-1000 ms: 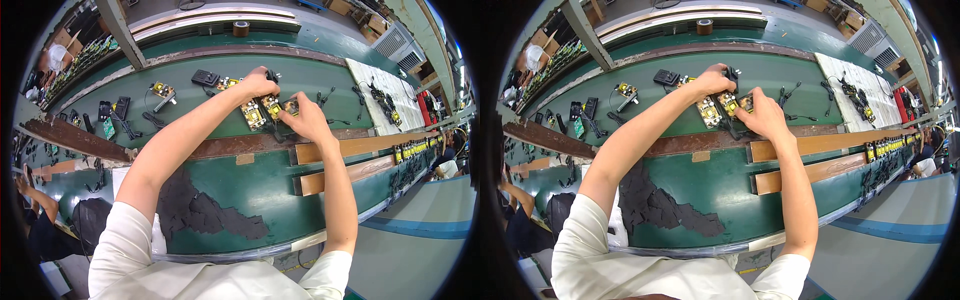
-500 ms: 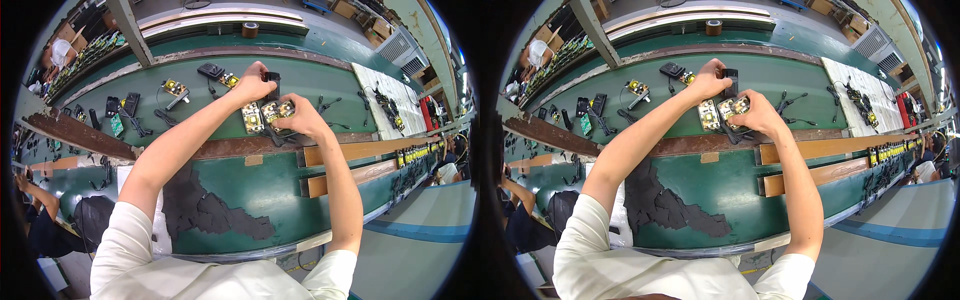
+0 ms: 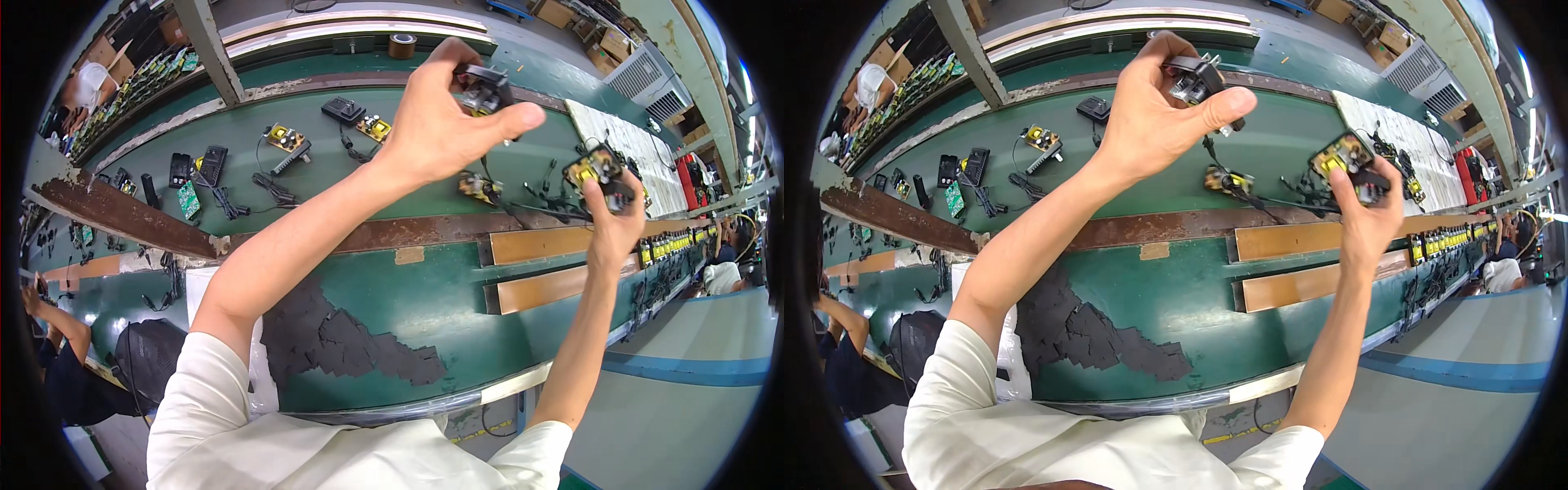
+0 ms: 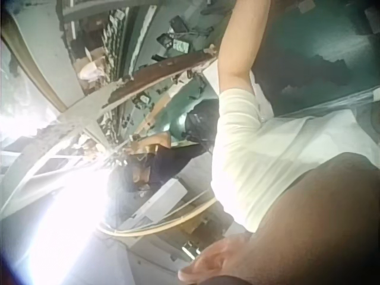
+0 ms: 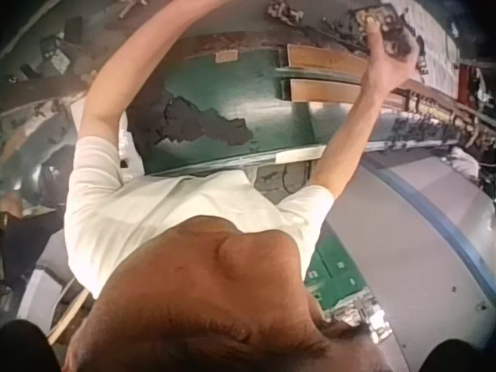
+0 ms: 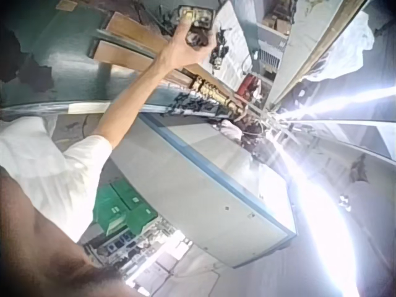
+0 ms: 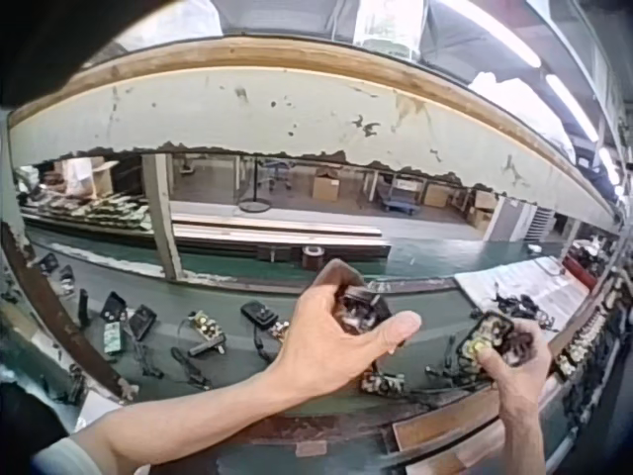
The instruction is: The recorder is assembling small electronic components, combining green circuit boards with black plastic casings at a manual assembly station.
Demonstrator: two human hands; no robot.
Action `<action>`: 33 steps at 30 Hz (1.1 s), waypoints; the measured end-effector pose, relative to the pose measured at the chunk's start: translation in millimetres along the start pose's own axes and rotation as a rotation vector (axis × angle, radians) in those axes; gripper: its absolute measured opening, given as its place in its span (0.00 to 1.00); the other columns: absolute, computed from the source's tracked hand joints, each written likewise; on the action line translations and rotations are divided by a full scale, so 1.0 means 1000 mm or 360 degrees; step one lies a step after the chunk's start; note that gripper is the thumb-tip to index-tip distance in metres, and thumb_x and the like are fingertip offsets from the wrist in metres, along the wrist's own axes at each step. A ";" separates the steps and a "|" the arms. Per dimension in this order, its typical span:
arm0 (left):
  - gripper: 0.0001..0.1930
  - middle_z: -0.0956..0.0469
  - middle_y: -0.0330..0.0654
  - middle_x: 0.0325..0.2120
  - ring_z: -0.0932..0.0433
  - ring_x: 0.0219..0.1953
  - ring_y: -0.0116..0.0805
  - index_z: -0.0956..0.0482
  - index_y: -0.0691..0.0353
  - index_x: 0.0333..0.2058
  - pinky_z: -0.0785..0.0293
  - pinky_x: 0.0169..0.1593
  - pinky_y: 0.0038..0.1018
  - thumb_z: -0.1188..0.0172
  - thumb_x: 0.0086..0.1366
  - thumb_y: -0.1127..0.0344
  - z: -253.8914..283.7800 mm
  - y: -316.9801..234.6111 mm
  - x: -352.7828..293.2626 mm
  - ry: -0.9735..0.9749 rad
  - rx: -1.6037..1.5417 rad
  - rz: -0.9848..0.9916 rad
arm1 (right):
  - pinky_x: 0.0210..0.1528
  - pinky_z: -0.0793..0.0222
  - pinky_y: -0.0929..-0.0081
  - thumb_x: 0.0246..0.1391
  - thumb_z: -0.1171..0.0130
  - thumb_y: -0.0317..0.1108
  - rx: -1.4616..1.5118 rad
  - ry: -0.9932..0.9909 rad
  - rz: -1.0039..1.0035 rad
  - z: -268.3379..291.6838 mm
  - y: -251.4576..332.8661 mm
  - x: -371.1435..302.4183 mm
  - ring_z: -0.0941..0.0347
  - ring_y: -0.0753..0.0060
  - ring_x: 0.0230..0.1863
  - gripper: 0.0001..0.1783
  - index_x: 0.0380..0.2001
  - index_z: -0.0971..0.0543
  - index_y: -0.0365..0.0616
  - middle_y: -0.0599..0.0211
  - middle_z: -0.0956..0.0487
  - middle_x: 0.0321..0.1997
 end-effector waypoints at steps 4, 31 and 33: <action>0.31 0.22 0.34 0.32 0.22 0.29 0.21 0.22 0.64 0.46 0.22 0.34 0.22 0.18 0.58 0.46 -0.010 -0.026 -0.007 -0.0094 -0.0398 -0.0195 | 0.51 0.23 0.78 0.52 0.19 0.27 -0.0263 -0.0078 0.0200 0.038 0.030 -0.014 0.22 0.77 0.46 0.30 0.58 0.21 0.38 0.67 0.19 0.50; 0.31 0.13 0.46 0.38 0.16 0.37 0.34 0.13 0.69 0.47 0.19 0.40 0.33 0.18 0.50 0.51 -0.173 0.183 -0.013 0.0784 0.0289 0.0898 | 0.54 0.21 0.72 0.57 0.25 0.24 0.0269 -0.0355 -0.0231 0.077 -0.014 -0.092 0.19 0.71 0.51 0.26 0.58 0.23 0.36 0.61 0.17 0.52; 0.30 0.14 0.45 0.37 0.17 0.35 0.32 0.13 0.69 0.47 0.20 0.39 0.32 0.18 0.51 0.53 -0.163 0.154 -0.009 0.0658 0.0236 0.0842 | 0.55 0.19 0.68 0.60 0.28 0.22 0.0372 -0.0564 -0.0138 0.118 -0.008 -0.092 0.18 0.66 0.52 0.25 0.59 0.24 0.35 0.58 0.17 0.54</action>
Point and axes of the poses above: each hand's wrist, its own x-axis towards the middle knuckle, its own z-axis out of the back of the hand, y = z × x, the point moved 7 cm from there along x, towards the middle knuckle
